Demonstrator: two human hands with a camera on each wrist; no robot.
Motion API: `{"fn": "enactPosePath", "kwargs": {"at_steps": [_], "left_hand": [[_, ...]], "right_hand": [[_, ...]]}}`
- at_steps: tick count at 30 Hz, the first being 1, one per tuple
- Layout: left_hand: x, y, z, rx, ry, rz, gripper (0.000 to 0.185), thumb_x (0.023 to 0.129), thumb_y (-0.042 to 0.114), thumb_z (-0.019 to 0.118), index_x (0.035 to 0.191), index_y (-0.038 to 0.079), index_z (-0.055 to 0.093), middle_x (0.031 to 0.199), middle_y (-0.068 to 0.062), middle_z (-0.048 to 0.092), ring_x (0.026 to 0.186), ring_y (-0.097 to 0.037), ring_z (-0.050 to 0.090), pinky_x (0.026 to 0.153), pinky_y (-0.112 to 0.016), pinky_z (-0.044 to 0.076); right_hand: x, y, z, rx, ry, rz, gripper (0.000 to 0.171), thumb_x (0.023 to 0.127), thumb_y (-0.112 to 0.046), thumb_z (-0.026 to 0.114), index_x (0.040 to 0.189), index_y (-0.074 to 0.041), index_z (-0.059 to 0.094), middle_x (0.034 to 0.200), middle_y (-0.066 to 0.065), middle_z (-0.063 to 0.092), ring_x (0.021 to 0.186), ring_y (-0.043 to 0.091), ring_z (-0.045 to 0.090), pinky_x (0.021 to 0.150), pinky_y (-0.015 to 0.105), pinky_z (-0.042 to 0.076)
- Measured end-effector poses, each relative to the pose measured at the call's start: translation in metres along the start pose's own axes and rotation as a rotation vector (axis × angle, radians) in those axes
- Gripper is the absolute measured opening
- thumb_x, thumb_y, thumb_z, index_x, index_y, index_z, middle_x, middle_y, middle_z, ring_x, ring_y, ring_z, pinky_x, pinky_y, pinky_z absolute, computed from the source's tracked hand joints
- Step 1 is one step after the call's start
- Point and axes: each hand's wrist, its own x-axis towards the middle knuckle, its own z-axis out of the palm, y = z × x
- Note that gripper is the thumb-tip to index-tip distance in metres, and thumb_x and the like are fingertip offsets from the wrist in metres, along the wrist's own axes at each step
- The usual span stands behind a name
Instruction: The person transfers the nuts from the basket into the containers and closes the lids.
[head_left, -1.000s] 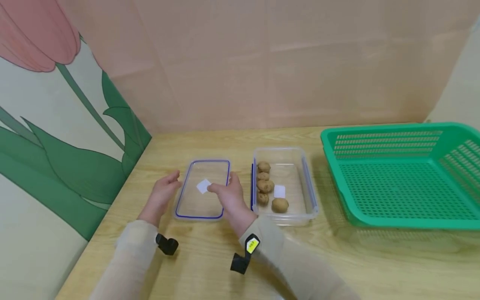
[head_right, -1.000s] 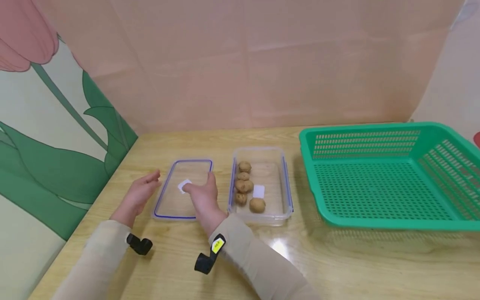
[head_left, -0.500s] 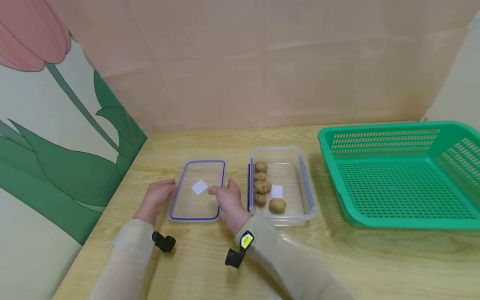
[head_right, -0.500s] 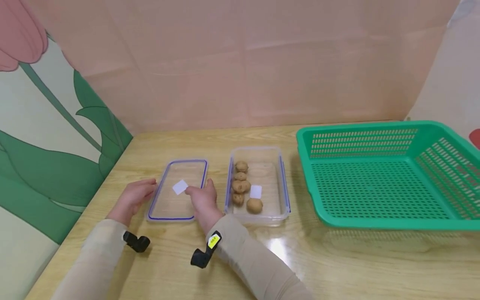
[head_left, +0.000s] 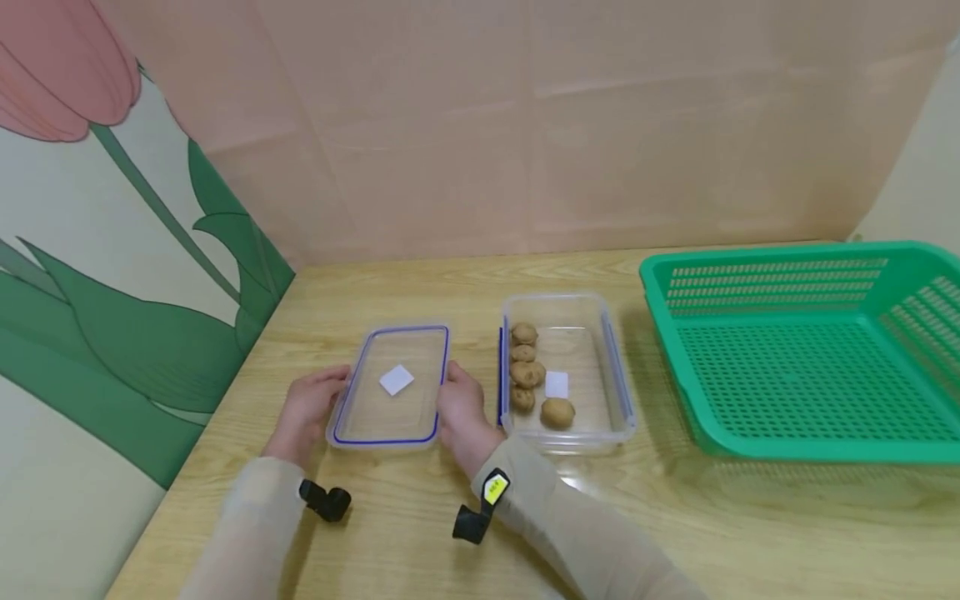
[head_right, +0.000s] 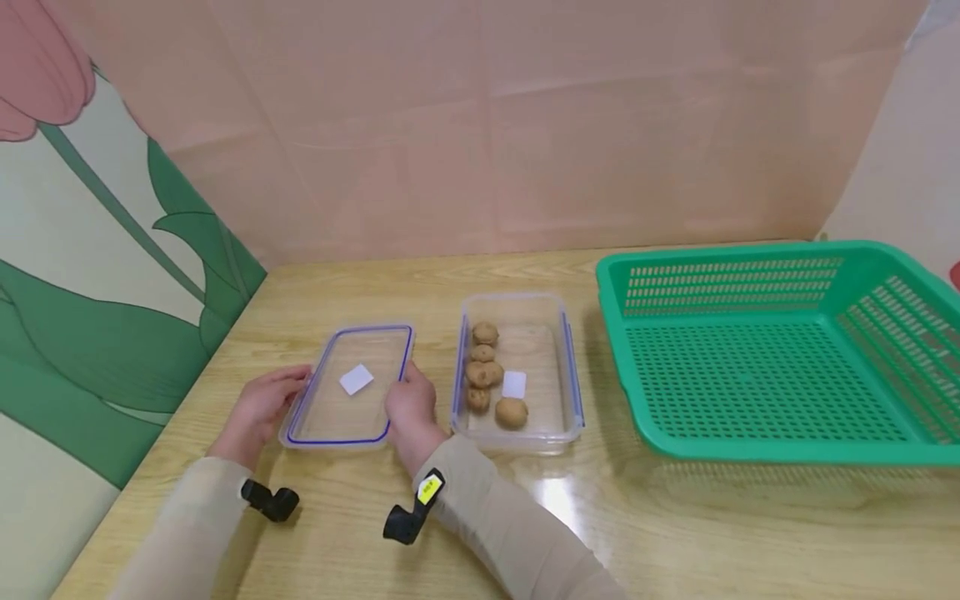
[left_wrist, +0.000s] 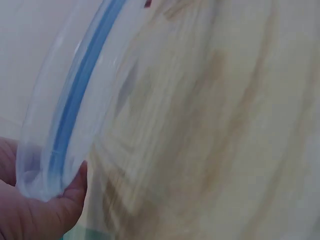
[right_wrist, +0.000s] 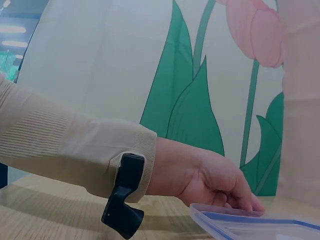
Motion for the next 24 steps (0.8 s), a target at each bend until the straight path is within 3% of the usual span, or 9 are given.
{"fn": "enactPosePath", "kwargs": {"at_steps": [5,8,12,15,18,21,24], "left_hand": [[-0.011,0.002,0.003,-0.104,0.033,-0.047,0.042,0.096,0.009,0.042,0.138,0.008,0.043,0.143,-0.011,0.040,0.123,-0.020,0.039,0.103,-0.030,0.036],[-0.017,0.003,0.003,-0.141,0.048,-0.047,0.042,0.096,0.010,0.042,0.138,0.009,0.043,0.137,-0.008,0.045,0.110,-0.013,0.045,0.091,-0.022,0.041],[-0.029,0.007,-0.001,-0.200,0.057,-0.016,0.042,0.095,0.010,0.044,0.137,0.006,0.043,0.113,0.004,0.057,0.094,-0.005,0.050,0.079,-0.015,0.045],[-0.042,0.011,-0.006,-0.328,0.033,0.001,0.040,0.097,0.011,0.043,0.136,0.009,0.045,0.097,0.012,0.059,0.087,-0.002,0.053,0.075,-0.013,0.047],[-0.055,0.015,-0.010,-0.488,-0.024,0.013,0.031,0.098,0.009,0.038,0.116,0.018,0.061,0.089,0.011,0.061,0.082,-0.002,0.056,0.071,-0.013,0.049],[-0.066,0.020,-0.009,-0.582,-0.057,0.040,0.036,0.097,0.005,0.036,0.089,0.021,0.067,0.084,0.008,0.063,0.077,-0.003,0.057,0.066,-0.014,0.050],[-0.075,0.028,-0.002,-0.618,-0.056,0.065,0.037,0.097,0.004,0.037,0.085,0.020,0.068,0.086,0.006,0.064,0.077,-0.005,0.058,0.067,-0.015,0.051]], "right_hand": [[-0.002,-0.001,0.001,0.041,-0.008,0.012,0.056,0.089,0.013,0.027,0.143,-0.002,0.030,0.151,0.015,0.025,0.140,0.033,0.015,0.115,0.043,0.017],[-0.005,-0.003,0.002,0.045,-0.008,0.006,0.057,0.088,0.014,0.028,0.142,-0.002,0.031,0.150,0.016,0.027,0.139,0.033,0.019,0.114,0.042,0.022],[-0.015,-0.008,0.003,0.041,-0.016,-0.016,0.056,0.088,0.014,0.030,0.142,-0.002,0.033,0.148,0.017,0.030,0.137,0.033,0.024,0.113,0.042,0.025],[-0.024,-0.012,0.004,0.023,-0.034,-0.043,0.052,0.091,0.010,0.031,0.141,-0.002,0.035,0.146,0.017,0.033,0.136,0.033,0.028,0.113,0.043,0.026],[-0.033,-0.019,0.004,0.000,-0.046,-0.062,0.050,0.092,0.008,0.032,0.140,-0.003,0.037,0.145,0.016,0.036,0.135,0.032,0.029,0.113,0.043,0.026],[-0.042,-0.026,0.000,-0.001,-0.061,-0.062,0.051,0.091,0.008,0.033,0.141,-0.003,0.036,0.147,0.015,0.034,0.136,0.030,0.027,0.114,0.042,0.024],[-0.049,-0.034,-0.008,0.020,-0.086,-0.072,0.053,0.090,0.008,0.033,0.142,-0.003,0.033,0.148,0.016,0.032,0.136,0.030,0.027,0.114,0.042,0.025]]}}
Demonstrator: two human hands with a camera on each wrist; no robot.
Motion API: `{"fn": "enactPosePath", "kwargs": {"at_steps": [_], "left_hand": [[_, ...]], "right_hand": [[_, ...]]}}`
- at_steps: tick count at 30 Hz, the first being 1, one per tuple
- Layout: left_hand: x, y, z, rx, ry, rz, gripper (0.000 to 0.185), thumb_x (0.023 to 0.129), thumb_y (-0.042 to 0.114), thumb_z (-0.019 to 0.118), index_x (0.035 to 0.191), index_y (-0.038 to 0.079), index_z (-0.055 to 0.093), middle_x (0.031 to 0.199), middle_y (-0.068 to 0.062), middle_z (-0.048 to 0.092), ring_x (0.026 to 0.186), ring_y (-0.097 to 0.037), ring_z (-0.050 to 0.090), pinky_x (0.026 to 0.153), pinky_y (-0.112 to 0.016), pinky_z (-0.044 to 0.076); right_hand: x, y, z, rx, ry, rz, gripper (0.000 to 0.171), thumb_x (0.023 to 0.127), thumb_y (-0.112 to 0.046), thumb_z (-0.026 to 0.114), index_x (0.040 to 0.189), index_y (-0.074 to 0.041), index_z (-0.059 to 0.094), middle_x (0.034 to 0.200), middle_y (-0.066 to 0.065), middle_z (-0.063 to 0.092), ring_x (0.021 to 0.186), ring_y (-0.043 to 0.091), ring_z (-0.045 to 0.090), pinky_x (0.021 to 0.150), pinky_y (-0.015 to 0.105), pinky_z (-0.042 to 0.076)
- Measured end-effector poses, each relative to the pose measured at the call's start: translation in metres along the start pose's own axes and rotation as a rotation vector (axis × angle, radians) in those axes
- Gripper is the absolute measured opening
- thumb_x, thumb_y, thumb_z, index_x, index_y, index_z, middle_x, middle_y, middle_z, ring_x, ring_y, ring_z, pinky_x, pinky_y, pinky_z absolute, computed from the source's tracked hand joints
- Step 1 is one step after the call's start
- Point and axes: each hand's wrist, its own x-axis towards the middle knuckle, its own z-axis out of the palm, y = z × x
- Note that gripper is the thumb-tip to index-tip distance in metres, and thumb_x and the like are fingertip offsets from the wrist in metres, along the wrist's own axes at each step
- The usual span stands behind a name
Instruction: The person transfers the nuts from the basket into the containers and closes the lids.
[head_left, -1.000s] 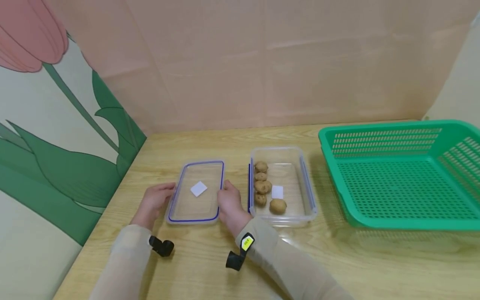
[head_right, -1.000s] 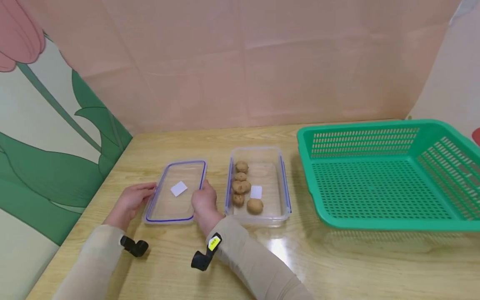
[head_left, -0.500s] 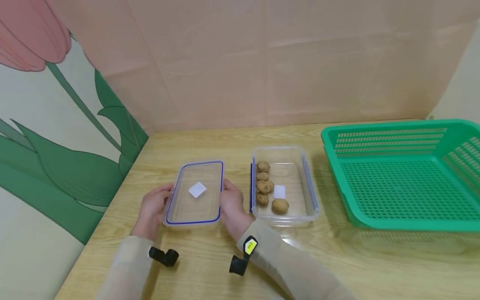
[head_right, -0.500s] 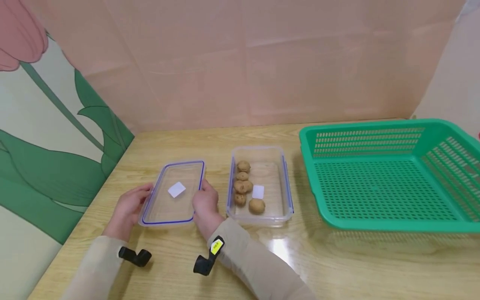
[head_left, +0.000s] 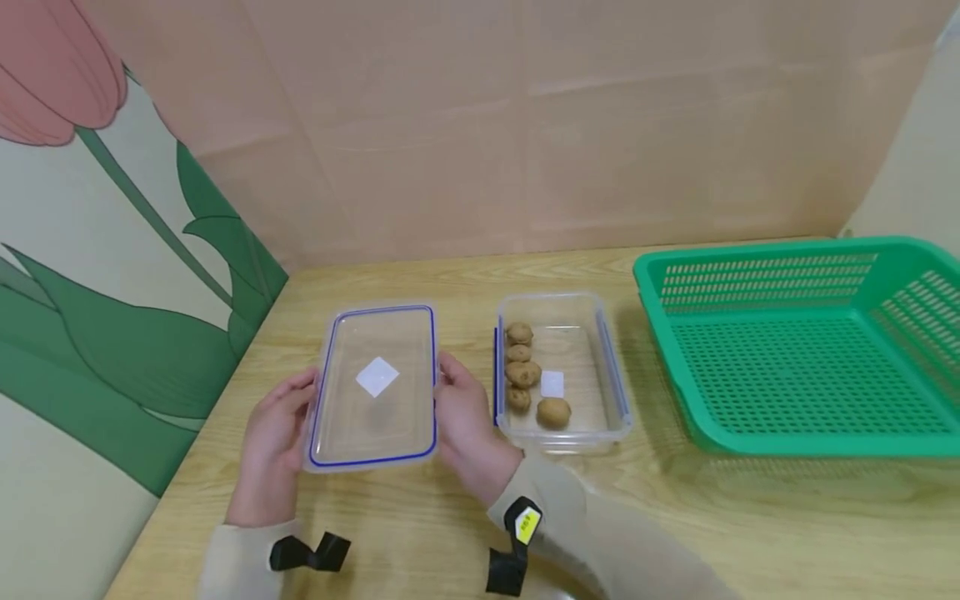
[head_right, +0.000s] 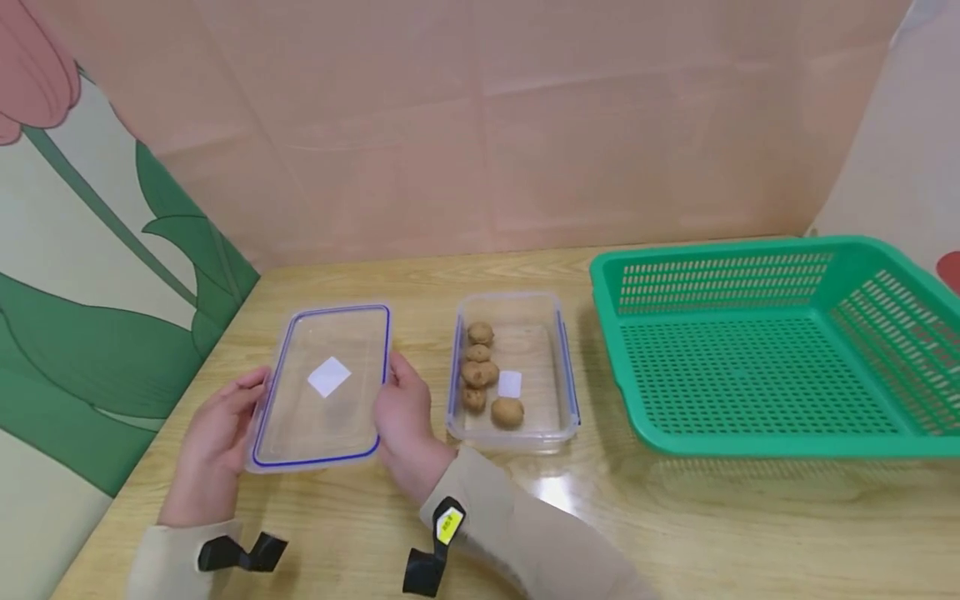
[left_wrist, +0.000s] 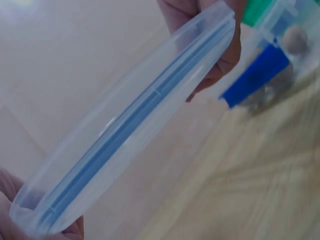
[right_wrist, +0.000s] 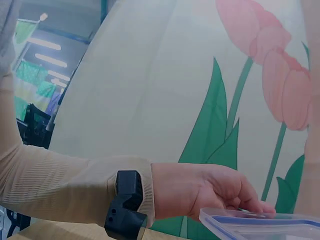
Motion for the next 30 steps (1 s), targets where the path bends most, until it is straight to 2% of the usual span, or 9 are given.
{"fn": "enactPosePath", "kwargs": {"at_steps": [4,10,16,22,25,30], "left_hand": [[-0.005,0.000,0.023,-0.002,0.001,0.057,0.034,0.096,0.001,0.039,0.090,0.018,0.068,0.090,0.003,0.066,0.081,-0.007,0.060,0.071,-0.017,0.054],[-0.006,-0.008,0.058,0.013,-0.053,0.147,0.033,0.093,-0.004,0.041,0.088,0.017,0.066,0.086,0.004,0.064,0.080,-0.008,0.059,0.072,-0.017,0.053],[-0.001,-0.024,0.087,0.002,-0.090,0.159,0.025,0.092,-0.007,0.040,0.103,0.005,0.060,0.086,0.002,0.060,0.081,-0.008,0.058,0.075,-0.017,0.052],[0.002,-0.040,0.109,-0.004,-0.116,0.154,0.031,0.092,-0.008,0.039,0.121,-0.008,0.051,0.088,0.002,0.060,0.081,-0.009,0.058,0.074,-0.019,0.053],[0.002,-0.047,0.122,0.002,-0.130,0.163,0.035,0.091,-0.009,0.038,0.125,-0.012,0.046,0.091,0.000,0.059,0.084,-0.010,0.059,0.076,-0.020,0.054],[0.001,-0.058,0.142,-0.020,-0.141,0.169,0.033,0.091,-0.009,0.040,0.123,-0.015,0.047,0.091,-0.002,0.058,0.083,-0.010,0.057,0.074,-0.019,0.054]], "right_hand": [[-0.004,-0.011,-0.017,0.032,-0.004,-0.044,0.052,0.090,0.009,0.033,0.142,0.001,0.031,0.147,0.018,0.031,0.135,0.031,0.029,0.113,0.041,0.028],[-0.005,-0.024,-0.044,0.041,0.036,-0.109,0.052,0.089,0.010,0.035,0.141,0.002,0.032,0.145,0.019,0.035,0.132,0.029,0.034,0.110,0.039,0.032],[-0.003,-0.030,-0.075,0.040,0.075,-0.165,0.053,0.086,0.012,0.037,0.138,0.004,0.036,0.138,0.021,0.043,0.125,0.030,0.042,0.107,0.041,0.037],[-0.006,-0.036,-0.100,0.051,0.065,-0.176,0.058,0.084,0.014,0.030,0.141,0.008,0.025,0.140,0.024,0.034,0.127,0.030,0.034,0.112,0.040,0.028],[-0.008,-0.042,-0.112,0.041,0.075,-0.176,0.058,0.084,0.014,0.029,0.142,0.007,0.024,0.141,0.024,0.032,0.126,0.028,0.032,0.112,0.038,0.027],[-0.014,-0.057,-0.132,0.022,0.087,-0.187,0.057,0.086,0.012,0.028,0.143,0.006,0.023,0.144,0.022,0.029,0.128,0.026,0.030,0.113,0.035,0.027]]}}
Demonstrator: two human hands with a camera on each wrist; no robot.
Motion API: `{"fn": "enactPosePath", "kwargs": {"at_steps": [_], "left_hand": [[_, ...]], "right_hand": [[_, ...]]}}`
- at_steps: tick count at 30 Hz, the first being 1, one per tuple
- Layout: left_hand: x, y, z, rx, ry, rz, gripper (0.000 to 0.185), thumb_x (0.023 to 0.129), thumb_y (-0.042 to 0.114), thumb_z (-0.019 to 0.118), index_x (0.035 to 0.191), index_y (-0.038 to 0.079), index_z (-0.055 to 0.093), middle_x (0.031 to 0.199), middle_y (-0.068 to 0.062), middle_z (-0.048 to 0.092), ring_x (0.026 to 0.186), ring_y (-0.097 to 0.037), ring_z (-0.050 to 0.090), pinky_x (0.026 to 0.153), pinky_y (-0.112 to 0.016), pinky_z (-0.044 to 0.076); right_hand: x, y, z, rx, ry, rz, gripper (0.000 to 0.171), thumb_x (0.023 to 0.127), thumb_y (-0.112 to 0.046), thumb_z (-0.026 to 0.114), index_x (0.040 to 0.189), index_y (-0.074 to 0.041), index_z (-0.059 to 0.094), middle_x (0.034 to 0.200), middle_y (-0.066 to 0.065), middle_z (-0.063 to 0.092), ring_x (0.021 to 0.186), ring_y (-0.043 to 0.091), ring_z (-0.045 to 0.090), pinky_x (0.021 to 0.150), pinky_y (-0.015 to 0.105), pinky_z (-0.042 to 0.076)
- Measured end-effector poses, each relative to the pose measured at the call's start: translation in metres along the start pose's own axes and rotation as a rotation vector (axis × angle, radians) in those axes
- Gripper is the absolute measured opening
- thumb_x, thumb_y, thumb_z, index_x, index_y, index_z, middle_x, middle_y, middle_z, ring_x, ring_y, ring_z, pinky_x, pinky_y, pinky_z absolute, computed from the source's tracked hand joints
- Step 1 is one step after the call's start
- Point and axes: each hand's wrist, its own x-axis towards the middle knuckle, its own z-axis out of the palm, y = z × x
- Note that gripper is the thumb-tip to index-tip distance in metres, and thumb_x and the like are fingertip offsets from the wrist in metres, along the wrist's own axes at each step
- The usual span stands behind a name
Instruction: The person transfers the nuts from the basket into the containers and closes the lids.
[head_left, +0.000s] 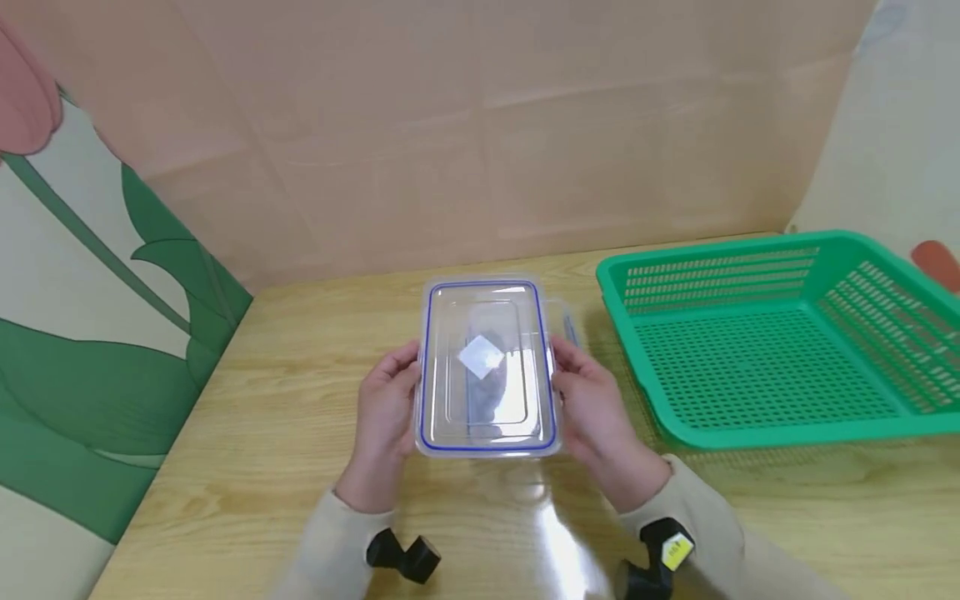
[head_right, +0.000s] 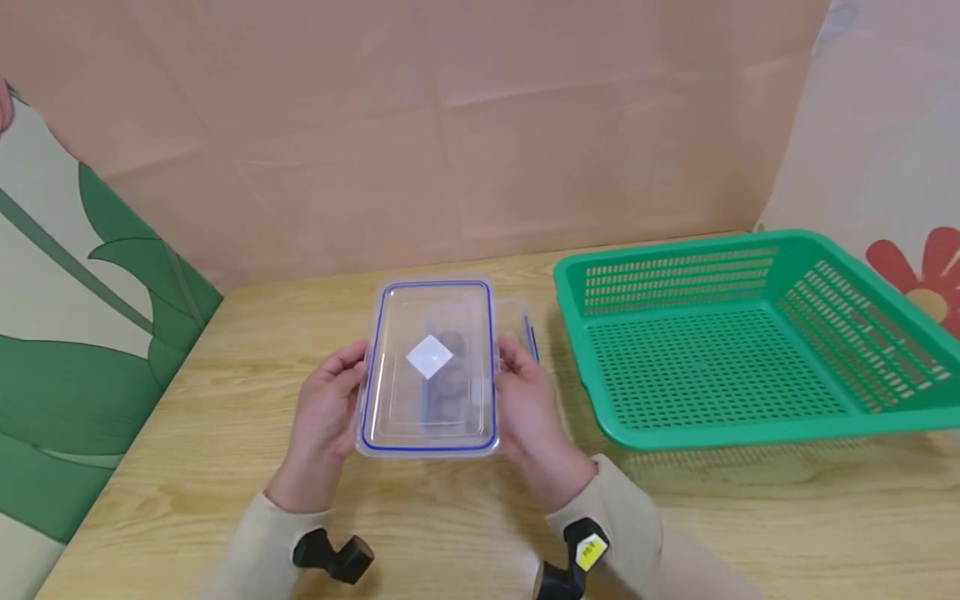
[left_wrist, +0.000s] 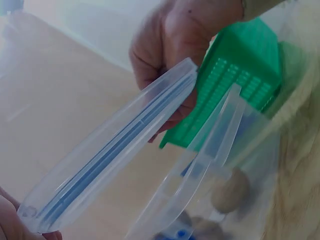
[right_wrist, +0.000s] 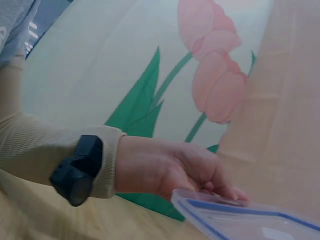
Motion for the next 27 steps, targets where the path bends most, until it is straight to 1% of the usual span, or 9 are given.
{"fn": "enactPosePath", "kwargs": {"at_steps": [6,8,11,14,18,20,23,25,27], "left_hand": [[-0.004,-0.012,0.024,-0.052,-0.004,-0.007,0.032,0.090,-0.010,0.042,0.121,-0.015,0.049,0.091,-0.003,0.058,0.084,-0.011,0.056,0.074,-0.019,0.053],[-0.005,-0.014,0.032,-0.043,-0.001,-0.013,0.032,0.090,-0.009,0.043,0.120,-0.012,0.051,0.094,-0.005,0.059,0.085,-0.012,0.056,0.076,-0.020,0.053],[-0.005,-0.016,0.040,-0.029,-0.004,-0.016,0.032,0.090,-0.008,0.044,0.120,-0.009,0.054,0.101,-0.008,0.060,0.089,-0.014,0.057,0.080,-0.023,0.054],[-0.005,-0.016,0.043,-0.022,-0.002,-0.016,0.032,0.090,-0.007,0.043,0.120,-0.008,0.055,0.106,-0.011,0.060,0.091,-0.015,0.057,0.082,-0.025,0.054],[-0.004,-0.018,0.043,-0.011,0.004,0.007,0.031,0.090,-0.008,0.044,0.119,-0.008,0.055,0.102,-0.010,0.060,0.089,-0.013,0.057,0.079,-0.024,0.055],[-0.003,-0.020,0.042,0.003,0.008,0.035,0.031,0.089,-0.008,0.045,0.119,-0.008,0.056,0.100,-0.008,0.060,0.087,-0.012,0.057,0.077,-0.022,0.054],[-0.003,-0.021,0.040,0.026,0.016,0.109,0.030,0.088,-0.009,0.046,0.117,-0.009,0.057,0.095,-0.005,0.060,0.085,-0.011,0.055,0.073,-0.019,0.053],[-0.002,-0.022,0.040,0.030,0.020,0.173,0.029,0.087,-0.010,0.047,0.115,-0.010,0.057,0.093,-0.003,0.061,0.083,-0.010,0.055,0.071,-0.018,0.052],[-0.001,-0.023,0.039,0.029,0.017,0.237,0.028,0.087,-0.012,0.047,0.113,-0.011,0.058,0.091,-0.002,0.062,0.082,-0.010,0.056,0.070,-0.018,0.052]], "right_hand": [[-0.001,-0.016,-0.025,-0.078,-0.031,-0.012,0.060,0.087,0.011,0.027,0.146,0.001,0.018,0.146,0.019,0.027,0.124,0.021,0.033,0.106,0.026,0.033],[-0.001,-0.020,-0.033,-0.100,-0.039,-0.019,0.064,0.085,0.012,0.027,0.146,-0.001,0.017,0.146,0.018,0.028,0.121,0.017,0.035,0.103,0.022,0.035],[0.001,-0.024,-0.041,-0.119,-0.058,-0.031,0.067,0.083,0.013,0.028,0.147,-0.003,0.015,0.145,0.017,0.027,0.118,0.016,0.035,0.103,0.021,0.035],[0.002,-0.025,-0.045,-0.123,-0.067,-0.034,0.068,0.083,0.013,0.028,0.148,-0.004,0.014,0.141,0.016,0.029,0.116,0.014,0.035,0.101,0.020,0.037],[0.003,-0.025,-0.044,-0.115,-0.050,-0.037,0.067,0.083,0.013,0.028,0.147,-0.004,0.017,0.140,0.015,0.031,0.112,0.012,0.037,0.099,0.017,0.038],[0.002,-0.026,-0.043,-0.112,-0.043,-0.041,0.066,0.084,0.013,0.028,0.147,-0.003,0.017,0.144,0.016,0.030,0.116,0.013,0.037,0.102,0.020,0.036],[0.003,-0.026,-0.039,-0.114,-0.016,-0.076,0.063,0.085,0.014,0.028,0.146,-0.001,0.020,0.146,0.016,0.030,0.118,0.014,0.037,0.101,0.021,0.036],[0.005,-0.024,-0.035,-0.108,0.027,-0.121,0.061,0.085,0.015,0.029,0.144,0.002,0.025,0.140,0.017,0.036,0.114,0.015,0.040,0.097,0.019,0.039],[0.007,-0.021,-0.031,-0.103,0.103,-0.174,0.056,0.085,0.016,0.032,0.140,0.004,0.033,0.129,0.013,0.045,0.108,0.014,0.044,0.090,0.017,0.042]]}}
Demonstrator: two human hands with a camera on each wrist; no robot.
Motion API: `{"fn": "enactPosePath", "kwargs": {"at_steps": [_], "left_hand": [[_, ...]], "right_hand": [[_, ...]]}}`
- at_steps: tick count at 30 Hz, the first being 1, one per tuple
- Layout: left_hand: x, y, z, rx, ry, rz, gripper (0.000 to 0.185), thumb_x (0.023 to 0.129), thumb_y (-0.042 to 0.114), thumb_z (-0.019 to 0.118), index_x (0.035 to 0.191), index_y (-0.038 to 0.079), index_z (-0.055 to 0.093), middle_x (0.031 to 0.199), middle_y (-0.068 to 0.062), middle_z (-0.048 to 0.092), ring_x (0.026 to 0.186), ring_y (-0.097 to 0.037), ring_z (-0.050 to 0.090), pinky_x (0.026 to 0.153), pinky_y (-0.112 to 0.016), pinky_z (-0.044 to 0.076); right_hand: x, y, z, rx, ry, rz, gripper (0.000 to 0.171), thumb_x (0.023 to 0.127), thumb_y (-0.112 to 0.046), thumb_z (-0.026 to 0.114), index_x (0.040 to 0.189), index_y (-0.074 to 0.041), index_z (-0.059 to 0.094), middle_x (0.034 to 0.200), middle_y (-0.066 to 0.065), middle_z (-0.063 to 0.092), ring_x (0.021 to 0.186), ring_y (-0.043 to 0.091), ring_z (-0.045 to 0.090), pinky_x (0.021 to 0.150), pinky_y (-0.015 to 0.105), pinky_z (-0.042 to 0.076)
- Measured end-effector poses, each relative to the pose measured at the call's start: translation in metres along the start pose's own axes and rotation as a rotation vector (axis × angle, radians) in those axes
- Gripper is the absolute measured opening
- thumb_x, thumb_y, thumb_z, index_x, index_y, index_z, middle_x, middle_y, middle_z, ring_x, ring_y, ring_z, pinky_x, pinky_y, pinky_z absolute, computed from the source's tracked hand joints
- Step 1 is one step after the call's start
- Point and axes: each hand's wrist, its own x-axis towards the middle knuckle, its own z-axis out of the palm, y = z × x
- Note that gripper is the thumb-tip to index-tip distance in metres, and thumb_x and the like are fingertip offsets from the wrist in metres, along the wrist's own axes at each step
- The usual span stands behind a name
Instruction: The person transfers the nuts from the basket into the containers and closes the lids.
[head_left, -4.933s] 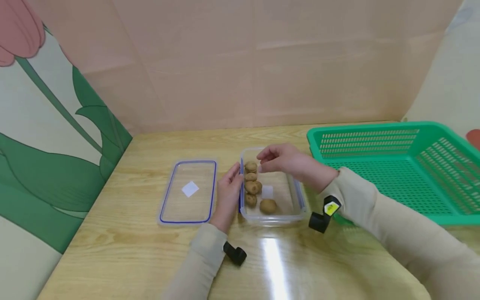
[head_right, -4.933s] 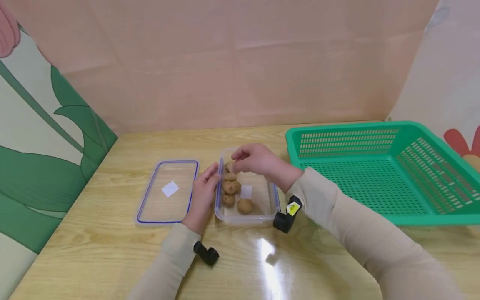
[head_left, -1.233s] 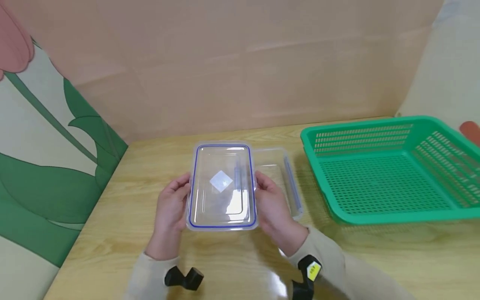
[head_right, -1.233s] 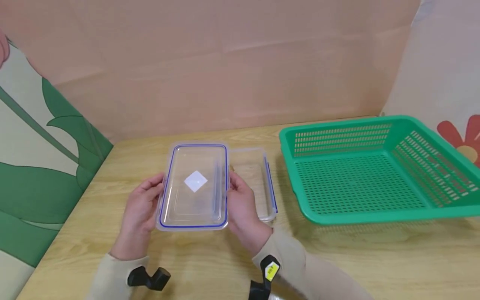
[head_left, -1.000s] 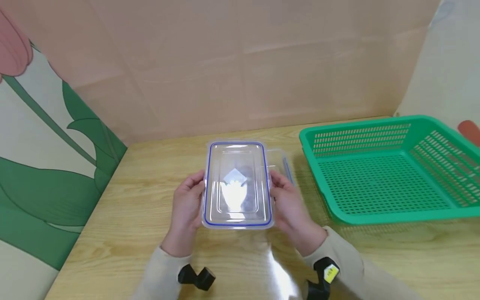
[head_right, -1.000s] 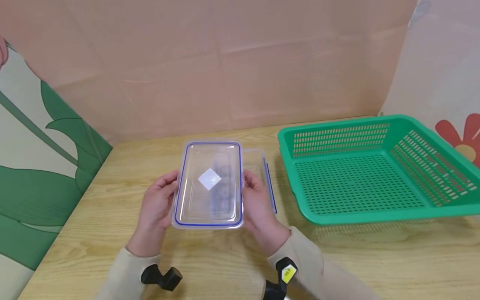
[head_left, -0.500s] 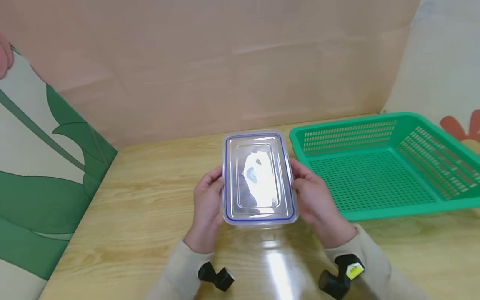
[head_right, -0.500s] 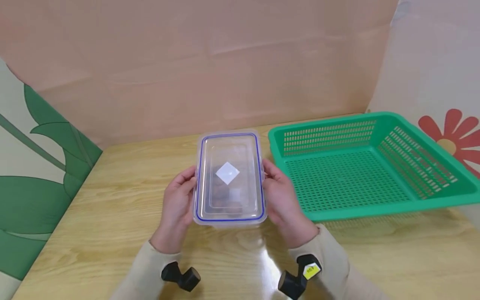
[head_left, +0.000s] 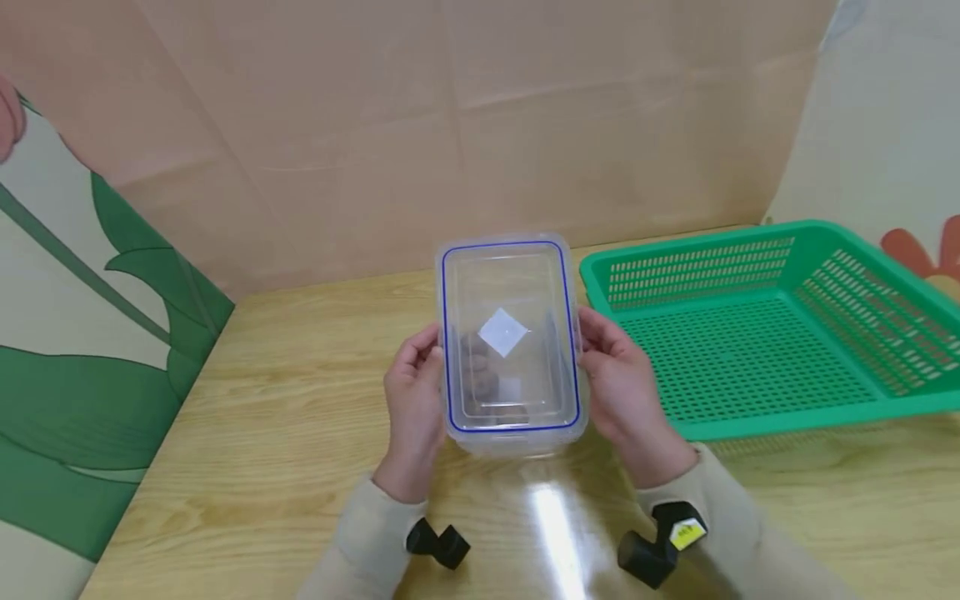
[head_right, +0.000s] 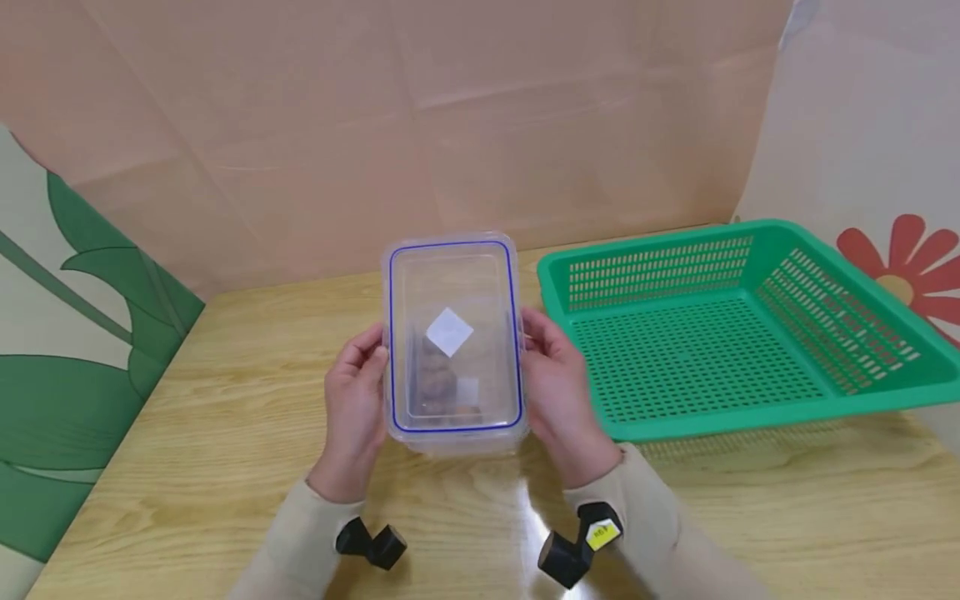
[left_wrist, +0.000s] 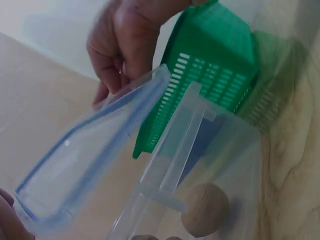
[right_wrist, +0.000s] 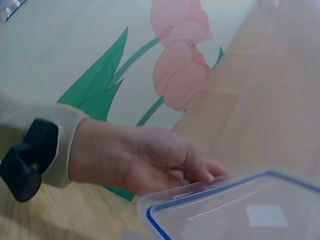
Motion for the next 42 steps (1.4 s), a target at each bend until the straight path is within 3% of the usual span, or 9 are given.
{"fn": "enactPosePath", "kwargs": {"at_steps": [5,10,14,20,25,28,35,38,42], "left_hand": [[0.003,0.000,-0.001,-0.030,-0.003,0.130,0.026,0.086,-0.015,0.046,0.108,-0.010,0.059,0.097,-0.002,0.062,0.089,-0.011,0.058,0.078,-0.019,0.052],[0.007,0.004,-0.001,-0.076,-0.005,0.195,0.026,0.086,-0.017,0.044,0.105,-0.006,0.058,0.108,-0.006,0.057,0.100,-0.014,0.055,0.086,-0.019,0.050],[0.009,0.004,0.001,-0.120,0.027,0.186,0.027,0.085,-0.019,0.042,0.103,-0.006,0.058,0.110,-0.007,0.056,0.101,-0.015,0.055,0.085,-0.018,0.049],[0.011,0.002,0.001,-0.168,0.082,0.210,0.032,0.082,-0.021,0.045,0.090,0.004,0.063,0.109,-0.008,0.058,0.102,-0.015,0.056,0.087,-0.019,0.049],[0.010,0.007,-0.001,-0.157,0.060,0.270,0.030,0.081,-0.020,0.048,0.079,0.007,0.060,0.108,-0.005,0.058,0.106,-0.018,0.056,0.090,-0.023,0.049],[0.008,0.011,-0.002,-0.157,0.033,0.302,0.029,0.082,-0.017,0.050,0.071,0.009,0.056,0.109,-0.003,0.059,0.107,-0.019,0.055,0.090,-0.024,0.049],[0.002,0.021,-0.001,-0.331,-0.032,0.310,0.029,0.089,-0.008,0.039,0.065,0.006,0.050,0.123,-0.015,0.052,0.114,-0.022,0.051,0.101,-0.027,0.044],[0.000,0.024,-0.002,-0.341,0.002,0.279,0.032,0.094,0.000,0.040,0.064,0.005,0.050,0.132,-0.021,0.046,0.122,-0.026,0.047,0.103,-0.027,0.041],[0.000,0.026,-0.003,-0.285,0.067,0.222,0.034,0.095,0.007,0.047,0.062,0.005,0.053,0.138,-0.020,0.044,0.128,-0.028,0.043,0.103,-0.026,0.040]], "right_hand": [[0.004,0.009,0.014,0.034,0.212,-0.130,0.044,0.081,0.021,0.039,0.120,0.007,0.053,0.094,-0.004,0.058,0.090,0.012,0.052,0.076,0.016,0.048],[0.006,0.010,0.025,0.109,0.291,-0.215,0.035,0.077,0.023,0.047,0.101,0.002,0.062,0.082,-0.006,0.062,0.083,0.011,0.056,0.072,0.017,0.050],[0.005,0.004,0.030,0.133,0.275,-0.204,0.031,0.080,0.017,0.050,0.101,-0.001,0.064,0.087,-0.005,0.062,0.085,0.012,0.056,0.073,0.019,0.050],[-0.003,-0.009,0.030,0.124,0.181,-0.135,0.029,0.085,0.011,0.049,0.108,-0.001,0.060,0.094,-0.002,0.058,0.093,0.013,0.052,0.078,0.021,0.048],[-0.010,-0.017,0.028,0.146,0.113,-0.064,0.024,0.092,0.000,0.045,0.114,-0.001,0.055,0.106,-0.002,0.058,0.106,0.015,0.051,0.098,0.028,0.041],[-0.009,-0.020,0.027,0.217,0.100,-0.036,0.014,0.096,-0.011,0.044,0.103,-0.007,0.056,0.103,-0.002,0.060,0.106,0.015,0.052,0.103,0.033,0.038],[-0.006,-0.016,0.026,0.383,0.112,0.010,0.024,0.098,-0.024,0.043,0.080,-0.014,0.055,0.082,-0.003,0.055,0.083,0.010,0.053,0.090,0.024,0.047],[-0.004,-0.012,0.026,0.447,0.123,0.007,0.026,0.097,-0.019,0.045,0.074,-0.012,0.056,0.079,-0.001,0.054,0.077,0.010,0.054,0.084,0.021,0.050],[-0.002,-0.007,0.029,0.486,0.122,-0.039,0.027,0.089,-0.002,0.044,0.066,-0.009,0.055,0.076,0.001,0.056,0.072,0.010,0.057,0.077,0.020,0.052]]}}
